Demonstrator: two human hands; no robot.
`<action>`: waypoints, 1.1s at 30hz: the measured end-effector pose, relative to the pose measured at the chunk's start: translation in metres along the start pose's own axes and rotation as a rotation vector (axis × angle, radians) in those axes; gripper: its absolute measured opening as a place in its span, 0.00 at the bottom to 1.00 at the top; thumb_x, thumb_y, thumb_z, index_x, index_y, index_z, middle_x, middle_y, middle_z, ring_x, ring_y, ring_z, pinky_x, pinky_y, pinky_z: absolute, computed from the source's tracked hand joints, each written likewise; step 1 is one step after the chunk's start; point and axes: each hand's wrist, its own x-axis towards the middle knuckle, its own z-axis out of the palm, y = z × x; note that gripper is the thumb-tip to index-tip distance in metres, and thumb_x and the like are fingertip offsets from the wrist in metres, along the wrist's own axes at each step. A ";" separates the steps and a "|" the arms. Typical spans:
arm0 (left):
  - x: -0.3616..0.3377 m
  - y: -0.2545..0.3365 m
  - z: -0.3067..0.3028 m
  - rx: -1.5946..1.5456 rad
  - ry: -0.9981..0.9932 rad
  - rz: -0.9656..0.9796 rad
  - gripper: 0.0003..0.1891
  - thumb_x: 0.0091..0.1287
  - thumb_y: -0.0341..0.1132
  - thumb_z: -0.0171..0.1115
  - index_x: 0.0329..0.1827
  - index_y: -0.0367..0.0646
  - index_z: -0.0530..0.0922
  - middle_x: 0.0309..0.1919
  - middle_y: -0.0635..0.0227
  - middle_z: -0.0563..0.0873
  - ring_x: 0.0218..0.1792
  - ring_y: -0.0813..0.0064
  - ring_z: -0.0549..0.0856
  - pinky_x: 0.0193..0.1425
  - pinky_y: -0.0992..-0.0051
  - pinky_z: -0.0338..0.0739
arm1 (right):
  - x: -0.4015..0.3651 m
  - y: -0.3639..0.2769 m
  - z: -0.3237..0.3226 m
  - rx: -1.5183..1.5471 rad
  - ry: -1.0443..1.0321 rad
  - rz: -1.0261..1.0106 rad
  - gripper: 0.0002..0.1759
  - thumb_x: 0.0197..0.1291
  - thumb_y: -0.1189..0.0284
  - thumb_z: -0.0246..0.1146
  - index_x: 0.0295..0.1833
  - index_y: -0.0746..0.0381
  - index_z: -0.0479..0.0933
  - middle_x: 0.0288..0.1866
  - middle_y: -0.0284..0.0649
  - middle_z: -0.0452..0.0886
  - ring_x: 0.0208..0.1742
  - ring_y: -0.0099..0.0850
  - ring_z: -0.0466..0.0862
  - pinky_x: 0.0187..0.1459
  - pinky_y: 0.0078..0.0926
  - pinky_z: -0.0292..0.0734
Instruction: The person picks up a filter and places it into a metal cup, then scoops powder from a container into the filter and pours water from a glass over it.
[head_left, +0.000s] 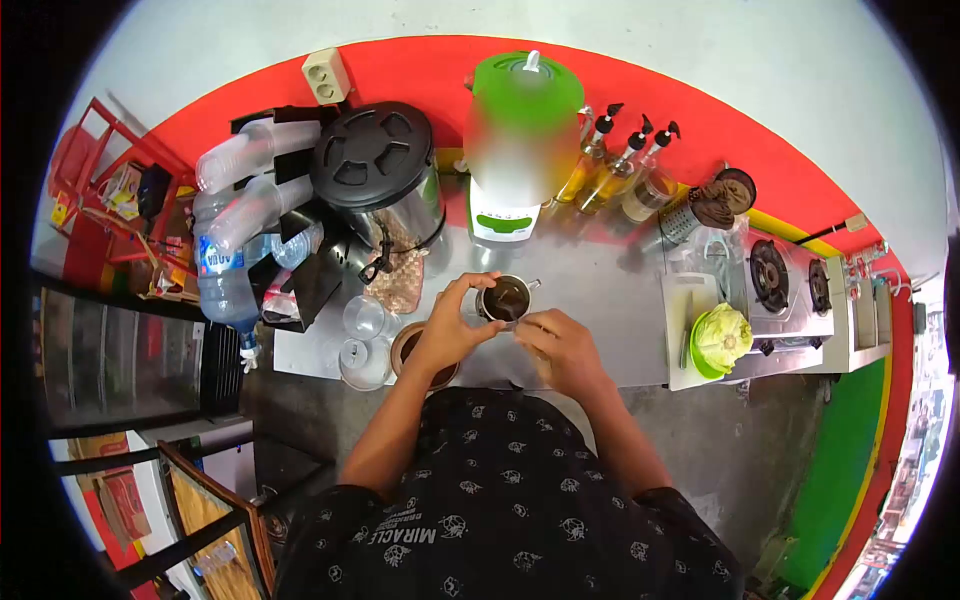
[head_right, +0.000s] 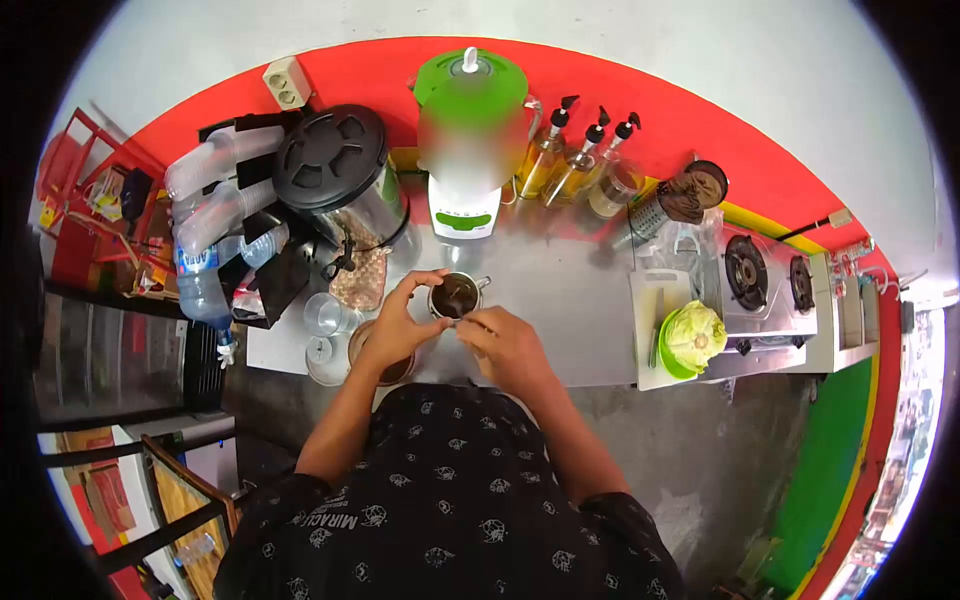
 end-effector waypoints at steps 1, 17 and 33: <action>-0.001 0.000 -0.001 0.002 0.015 -0.008 0.34 0.56 0.26 0.85 0.67 0.44 0.79 0.74 0.60 0.88 0.73 0.58 0.84 0.82 0.58 0.73 | -0.004 -0.002 0.000 0.049 -0.020 0.000 0.15 0.60 0.81 0.77 0.52 0.59 0.88 0.52 0.40 0.91 0.49 0.43 0.90 0.48 0.40 0.88; -0.009 0.017 0.005 0.062 0.022 -0.088 0.32 0.59 0.24 0.81 0.67 0.45 0.78 0.76 0.59 0.87 0.78 0.60 0.82 0.86 0.60 0.69 | -0.004 0.016 0.003 0.123 0.109 0.028 0.12 0.63 0.82 0.76 0.52 0.64 0.90 0.53 0.43 0.93 0.48 0.44 0.92 0.48 0.37 0.89; -0.003 0.036 0.004 0.097 -0.038 -0.250 0.40 0.60 0.29 0.79 0.80 0.48 0.77 0.79 0.68 0.84 0.80 0.66 0.77 0.86 0.60 0.63 | 0.060 0.076 -0.009 0.659 -0.155 0.257 0.12 0.79 0.70 0.71 0.52 0.71 0.89 0.40 0.48 0.91 0.34 0.35 0.86 0.42 0.36 0.82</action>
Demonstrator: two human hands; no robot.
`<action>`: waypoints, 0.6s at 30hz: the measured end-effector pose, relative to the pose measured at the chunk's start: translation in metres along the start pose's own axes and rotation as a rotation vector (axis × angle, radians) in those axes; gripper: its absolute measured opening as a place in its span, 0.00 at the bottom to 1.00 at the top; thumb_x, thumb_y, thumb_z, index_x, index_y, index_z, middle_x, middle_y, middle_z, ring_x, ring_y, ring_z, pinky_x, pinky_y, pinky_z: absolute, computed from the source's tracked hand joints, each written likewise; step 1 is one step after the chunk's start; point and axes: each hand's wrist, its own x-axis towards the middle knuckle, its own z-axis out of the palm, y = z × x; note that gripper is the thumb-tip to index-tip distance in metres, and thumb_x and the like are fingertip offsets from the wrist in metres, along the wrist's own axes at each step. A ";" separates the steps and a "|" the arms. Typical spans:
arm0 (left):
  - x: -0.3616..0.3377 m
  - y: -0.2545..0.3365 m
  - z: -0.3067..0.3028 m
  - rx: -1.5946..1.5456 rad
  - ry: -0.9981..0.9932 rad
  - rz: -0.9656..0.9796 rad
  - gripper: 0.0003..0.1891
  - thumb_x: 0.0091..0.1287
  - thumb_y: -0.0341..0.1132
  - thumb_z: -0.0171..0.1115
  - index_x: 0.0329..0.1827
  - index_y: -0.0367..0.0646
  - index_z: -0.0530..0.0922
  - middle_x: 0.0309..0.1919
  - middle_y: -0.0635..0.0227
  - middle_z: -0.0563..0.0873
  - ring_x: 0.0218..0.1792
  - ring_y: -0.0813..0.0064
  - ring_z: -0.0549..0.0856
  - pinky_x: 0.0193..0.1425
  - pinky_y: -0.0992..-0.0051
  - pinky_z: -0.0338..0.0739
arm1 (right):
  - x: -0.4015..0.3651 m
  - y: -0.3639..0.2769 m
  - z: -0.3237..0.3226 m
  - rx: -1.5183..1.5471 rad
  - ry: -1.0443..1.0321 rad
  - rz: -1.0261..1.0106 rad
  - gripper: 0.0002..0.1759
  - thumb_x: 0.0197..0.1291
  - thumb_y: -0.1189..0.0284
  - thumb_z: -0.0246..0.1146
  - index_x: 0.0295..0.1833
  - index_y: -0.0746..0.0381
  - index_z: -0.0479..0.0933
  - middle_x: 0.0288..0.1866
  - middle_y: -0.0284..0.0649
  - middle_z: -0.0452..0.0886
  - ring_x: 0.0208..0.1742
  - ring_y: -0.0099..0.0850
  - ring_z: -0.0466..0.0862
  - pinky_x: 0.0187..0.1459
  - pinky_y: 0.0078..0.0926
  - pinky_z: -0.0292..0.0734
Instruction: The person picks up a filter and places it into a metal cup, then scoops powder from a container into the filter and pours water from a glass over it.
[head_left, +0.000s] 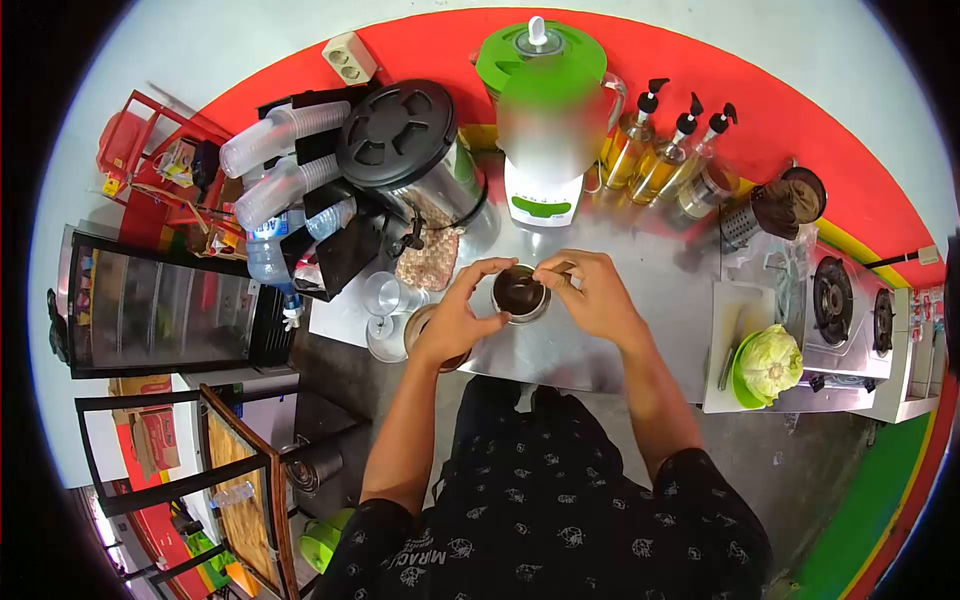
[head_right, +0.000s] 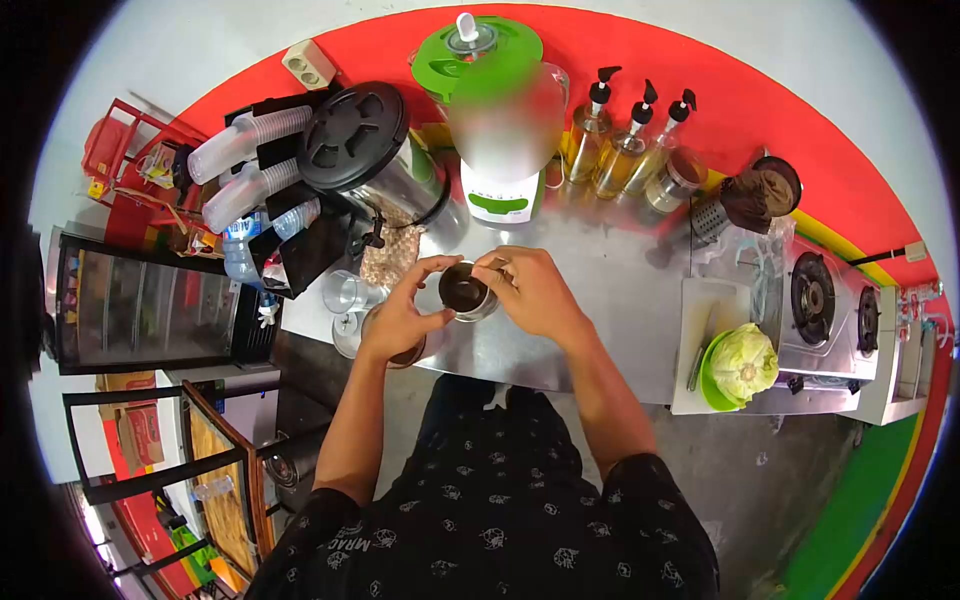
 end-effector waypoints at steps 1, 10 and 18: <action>-0.001 0.003 0.000 0.023 0.023 -0.005 0.42 0.58 0.27 0.79 0.81 0.44 0.77 0.78 0.64 0.84 0.82 0.63 0.76 0.90 0.61 0.63 | -0.005 0.006 0.007 0.002 -0.005 0.001 0.12 0.79 0.70 0.71 0.52 0.71 0.89 0.40 0.48 0.91 0.34 0.35 0.86 0.42 0.36 0.82; -0.009 0.009 0.020 0.127 0.190 0.000 0.51 0.52 0.34 0.90 0.84 0.48 0.75 0.77 0.59 0.81 0.82 0.55 0.74 0.87 0.56 0.66 | -0.048 0.003 0.031 -0.111 0.361 -0.246 0.05 0.72 0.79 0.75 0.51 0.66 0.91 0.46 0.45 0.92 0.45 0.41 0.91 0.46 0.36 0.86; -0.013 -0.011 0.046 0.264 0.378 0.091 0.48 0.53 0.36 0.91 0.81 0.47 0.78 0.75 0.59 0.82 0.78 0.53 0.76 0.85 0.54 0.68 | -0.064 -0.002 0.030 -0.337 0.171 -0.359 0.10 0.62 0.78 0.80 0.49 0.62 0.91 0.49 0.40 0.92 0.43 0.41 0.90 0.44 0.38 0.87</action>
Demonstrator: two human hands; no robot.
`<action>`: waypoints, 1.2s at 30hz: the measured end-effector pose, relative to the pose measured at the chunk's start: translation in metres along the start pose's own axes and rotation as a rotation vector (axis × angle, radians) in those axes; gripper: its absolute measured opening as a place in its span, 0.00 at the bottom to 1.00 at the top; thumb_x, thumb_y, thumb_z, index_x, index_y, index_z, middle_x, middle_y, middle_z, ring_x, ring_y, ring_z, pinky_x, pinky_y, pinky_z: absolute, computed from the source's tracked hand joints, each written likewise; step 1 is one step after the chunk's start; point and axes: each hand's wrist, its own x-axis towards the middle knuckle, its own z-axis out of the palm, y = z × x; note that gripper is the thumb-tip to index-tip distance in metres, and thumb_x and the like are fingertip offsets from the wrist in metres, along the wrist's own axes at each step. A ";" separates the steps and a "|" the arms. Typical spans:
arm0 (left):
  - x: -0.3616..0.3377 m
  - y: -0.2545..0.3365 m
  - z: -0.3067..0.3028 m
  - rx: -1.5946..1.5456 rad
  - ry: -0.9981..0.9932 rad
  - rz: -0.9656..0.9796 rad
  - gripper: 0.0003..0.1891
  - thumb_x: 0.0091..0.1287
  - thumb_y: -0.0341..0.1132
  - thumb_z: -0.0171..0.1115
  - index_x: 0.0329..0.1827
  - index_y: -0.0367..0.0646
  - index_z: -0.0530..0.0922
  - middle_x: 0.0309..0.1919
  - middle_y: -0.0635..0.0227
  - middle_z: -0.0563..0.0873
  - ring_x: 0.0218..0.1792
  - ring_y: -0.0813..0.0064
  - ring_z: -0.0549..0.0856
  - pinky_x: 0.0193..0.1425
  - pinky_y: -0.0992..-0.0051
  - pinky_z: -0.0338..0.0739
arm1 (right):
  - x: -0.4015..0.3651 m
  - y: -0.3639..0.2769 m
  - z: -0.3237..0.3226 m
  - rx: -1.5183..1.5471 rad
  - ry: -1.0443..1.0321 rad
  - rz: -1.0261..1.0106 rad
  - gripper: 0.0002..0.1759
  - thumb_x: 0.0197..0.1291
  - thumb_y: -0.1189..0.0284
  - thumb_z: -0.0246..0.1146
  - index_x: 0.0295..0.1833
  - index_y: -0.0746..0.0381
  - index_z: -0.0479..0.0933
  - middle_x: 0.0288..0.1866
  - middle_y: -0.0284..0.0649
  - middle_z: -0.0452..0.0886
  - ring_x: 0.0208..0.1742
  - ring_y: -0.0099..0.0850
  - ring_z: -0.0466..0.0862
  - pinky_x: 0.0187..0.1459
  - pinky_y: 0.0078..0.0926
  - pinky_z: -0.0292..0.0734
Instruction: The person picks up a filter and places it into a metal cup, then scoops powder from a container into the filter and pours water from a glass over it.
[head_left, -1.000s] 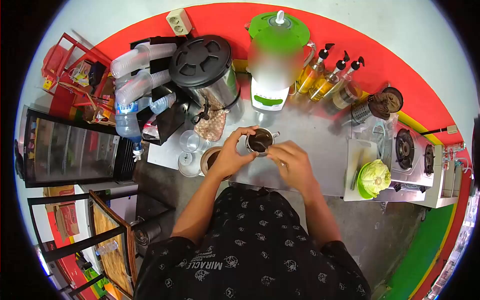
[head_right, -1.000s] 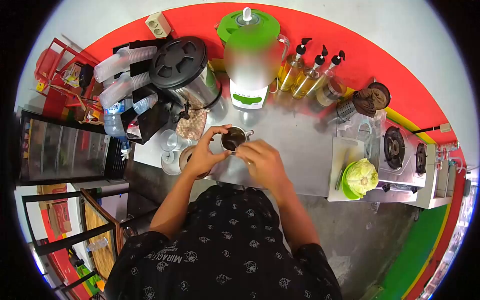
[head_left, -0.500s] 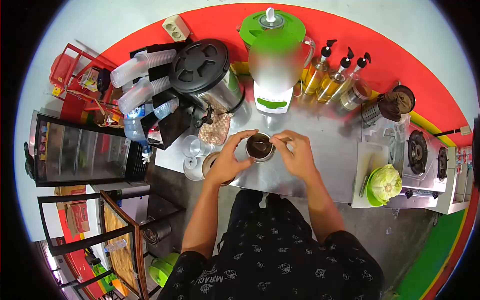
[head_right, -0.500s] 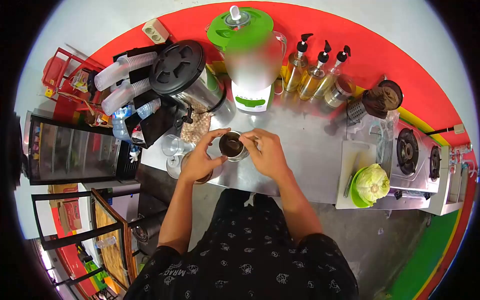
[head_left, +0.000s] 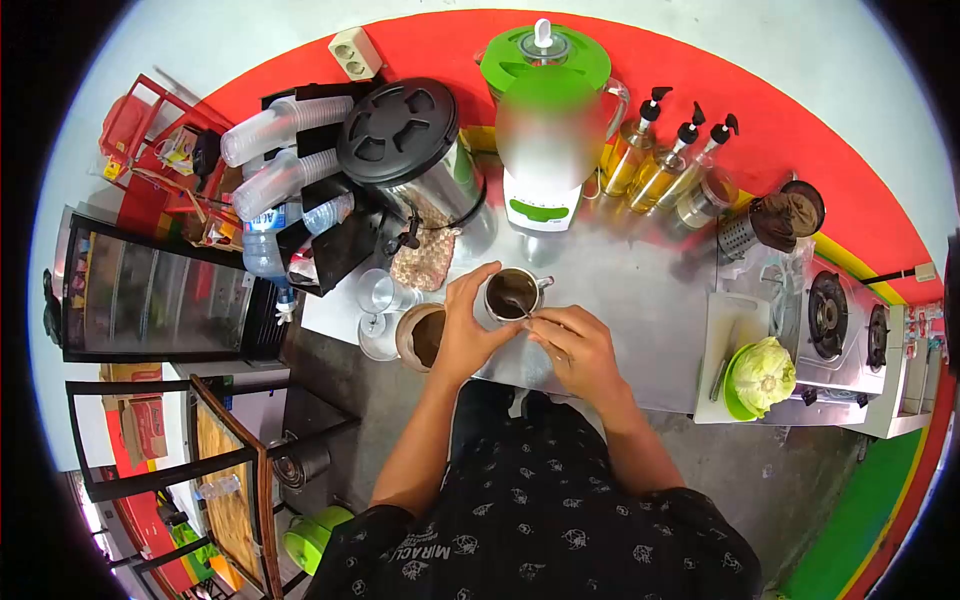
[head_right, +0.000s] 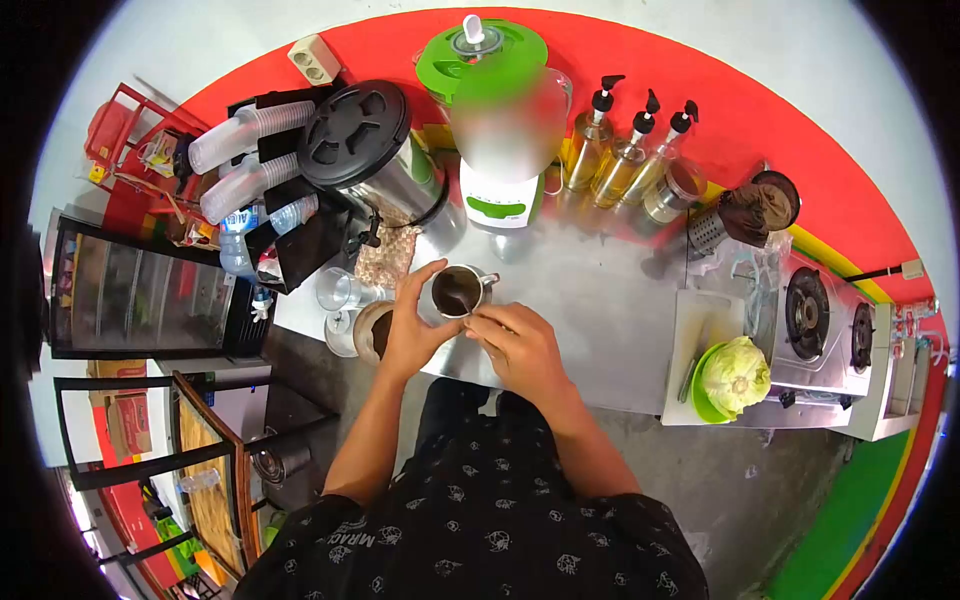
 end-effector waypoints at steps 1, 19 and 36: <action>-0.002 0.004 -0.001 -0.002 0.003 0.003 0.48 0.53 0.36 0.91 0.81 0.47 0.78 0.75 0.59 0.82 0.78 0.53 0.76 0.85 0.54 0.68 | -0.002 -0.002 -0.001 -0.003 0.000 -0.004 0.10 0.62 0.78 0.80 0.49 0.62 0.91 0.49 0.40 0.92 0.43 0.41 0.90 0.44 0.38 0.87; 0.013 0.012 -0.012 0.073 -0.059 0.029 0.46 0.53 0.39 0.91 0.79 0.44 0.80 0.72 0.56 0.83 0.75 0.52 0.79 0.85 0.55 0.68 | -0.001 0.003 -0.002 -0.036 0.102 0.007 0.15 0.61 0.84 0.77 0.53 0.62 0.91 0.51 0.42 0.92 0.45 0.42 0.91 0.45 0.38 0.89; 0.011 0.014 -0.014 0.081 -0.054 -0.005 0.50 0.54 0.38 0.90 0.83 0.44 0.76 0.75 0.57 0.83 0.73 0.52 0.80 0.82 0.55 0.71 | -0.003 -0.002 0.001 0.050 0.023 0.006 0.11 0.64 0.82 0.77 0.52 0.65 0.93 0.49 0.43 0.93 0.46 0.43 0.92 0.48 0.38 0.89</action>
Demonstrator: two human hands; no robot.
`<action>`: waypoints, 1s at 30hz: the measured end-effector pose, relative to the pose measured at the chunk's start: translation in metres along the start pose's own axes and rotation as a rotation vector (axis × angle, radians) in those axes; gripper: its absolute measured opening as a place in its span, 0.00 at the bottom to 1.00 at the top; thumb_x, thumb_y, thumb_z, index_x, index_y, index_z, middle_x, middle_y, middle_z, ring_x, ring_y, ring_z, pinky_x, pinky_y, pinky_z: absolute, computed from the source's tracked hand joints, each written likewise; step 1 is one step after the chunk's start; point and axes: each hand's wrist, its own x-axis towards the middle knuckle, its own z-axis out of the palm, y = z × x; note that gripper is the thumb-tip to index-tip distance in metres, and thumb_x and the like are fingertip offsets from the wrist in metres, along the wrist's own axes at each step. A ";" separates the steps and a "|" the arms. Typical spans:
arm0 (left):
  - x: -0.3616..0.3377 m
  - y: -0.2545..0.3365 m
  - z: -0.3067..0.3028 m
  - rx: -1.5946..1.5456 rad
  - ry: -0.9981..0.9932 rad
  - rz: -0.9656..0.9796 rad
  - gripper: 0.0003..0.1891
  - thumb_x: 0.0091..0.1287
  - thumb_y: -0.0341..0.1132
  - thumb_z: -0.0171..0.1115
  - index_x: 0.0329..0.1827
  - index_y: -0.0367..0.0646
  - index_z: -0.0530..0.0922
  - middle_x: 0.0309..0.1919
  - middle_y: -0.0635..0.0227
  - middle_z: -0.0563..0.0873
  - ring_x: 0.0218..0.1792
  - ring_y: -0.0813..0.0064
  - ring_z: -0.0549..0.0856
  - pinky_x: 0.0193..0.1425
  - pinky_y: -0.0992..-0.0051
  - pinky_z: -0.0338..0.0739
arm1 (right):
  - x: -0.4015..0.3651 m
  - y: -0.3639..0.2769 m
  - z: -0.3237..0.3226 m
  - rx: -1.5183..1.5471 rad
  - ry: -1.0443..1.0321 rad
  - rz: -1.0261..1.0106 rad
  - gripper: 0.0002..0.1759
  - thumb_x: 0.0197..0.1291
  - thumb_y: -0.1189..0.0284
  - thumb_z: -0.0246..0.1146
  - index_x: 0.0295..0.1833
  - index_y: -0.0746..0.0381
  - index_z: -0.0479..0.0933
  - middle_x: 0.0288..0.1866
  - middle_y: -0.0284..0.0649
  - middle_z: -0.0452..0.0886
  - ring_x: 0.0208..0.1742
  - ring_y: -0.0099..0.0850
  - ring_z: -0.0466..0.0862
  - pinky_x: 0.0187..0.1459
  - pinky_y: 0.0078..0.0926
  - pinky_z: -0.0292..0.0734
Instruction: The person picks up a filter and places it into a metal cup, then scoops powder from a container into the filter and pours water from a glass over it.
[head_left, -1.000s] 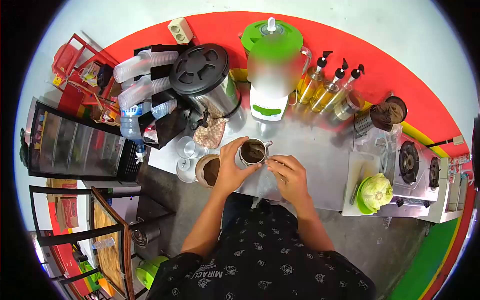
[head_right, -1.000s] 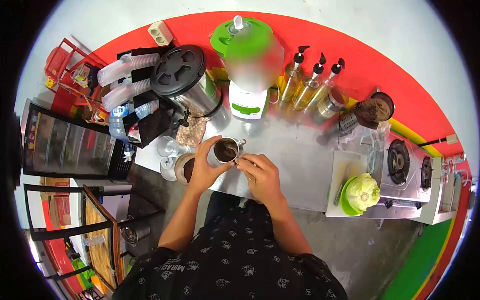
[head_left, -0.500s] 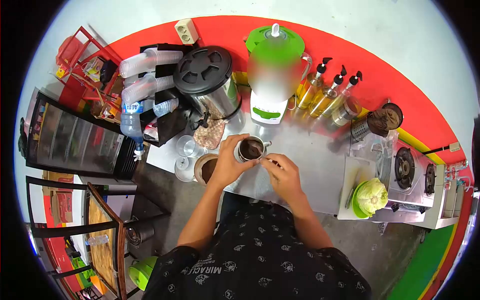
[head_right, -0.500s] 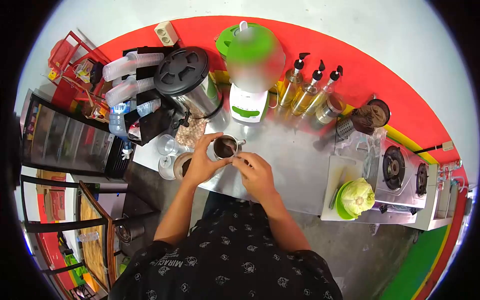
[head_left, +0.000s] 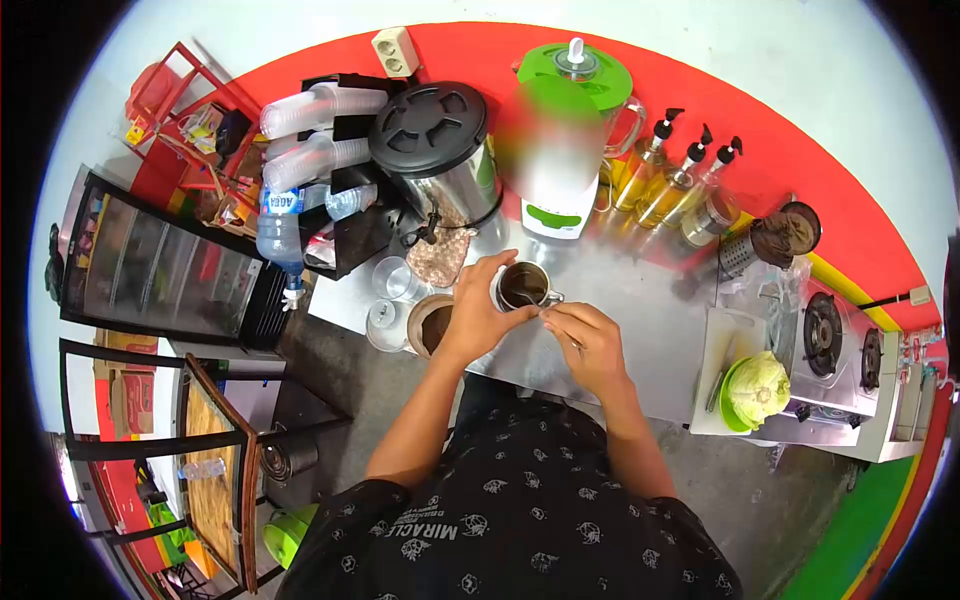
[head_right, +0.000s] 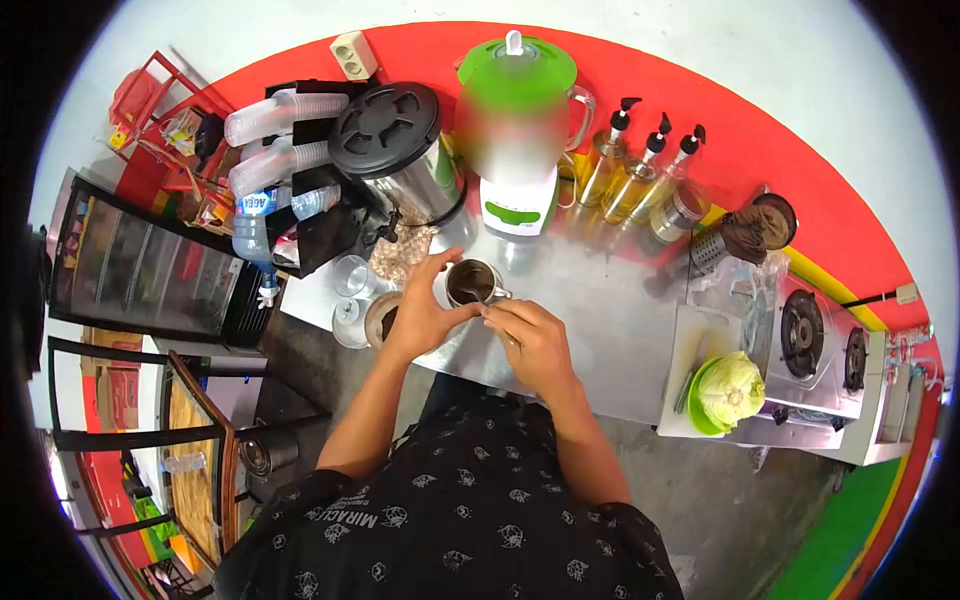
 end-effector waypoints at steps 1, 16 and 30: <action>-0.001 -0.002 -0.001 0.022 0.013 0.007 0.49 0.54 0.36 0.89 0.83 0.44 0.77 0.76 0.58 0.83 0.72 0.54 0.81 0.81 0.56 0.72 | -0.002 0.000 -0.001 -0.007 0.004 0.004 0.11 0.64 0.82 0.77 0.52 0.65 0.93 0.49 0.43 0.93 0.46 0.43 0.92 0.48 0.38 0.89; 0.008 -0.001 -0.013 -0.064 -0.089 0.062 0.47 0.53 0.36 0.90 0.80 0.45 0.78 0.70 0.57 0.84 0.73 0.51 0.80 0.81 0.55 0.73 | 0.000 0.004 0.003 0.074 0.105 0.152 0.09 0.71 0.81 0.74 0.54 0.67 0.92 0.50 0.46 0.92 0.47 0.42 0.93 0.49 0.36 0.89; 0.003 0.002 -0.004 -0.176 -0.079 -0.050 0.51 0.56 0.35 0.91 0.85 0.47 0.72 0.77 0.61 0.82 0.72 0.55 0.80 0.82 0.57 0.72 | -0.011 -0.003 0.013 0.018 0.226 0.158 0.12 0.70 0.82 0.76 0.56 0.67 0.92 0.48 0.45 0.91 0.45 0.39 0.93 0.46 0.33 0.87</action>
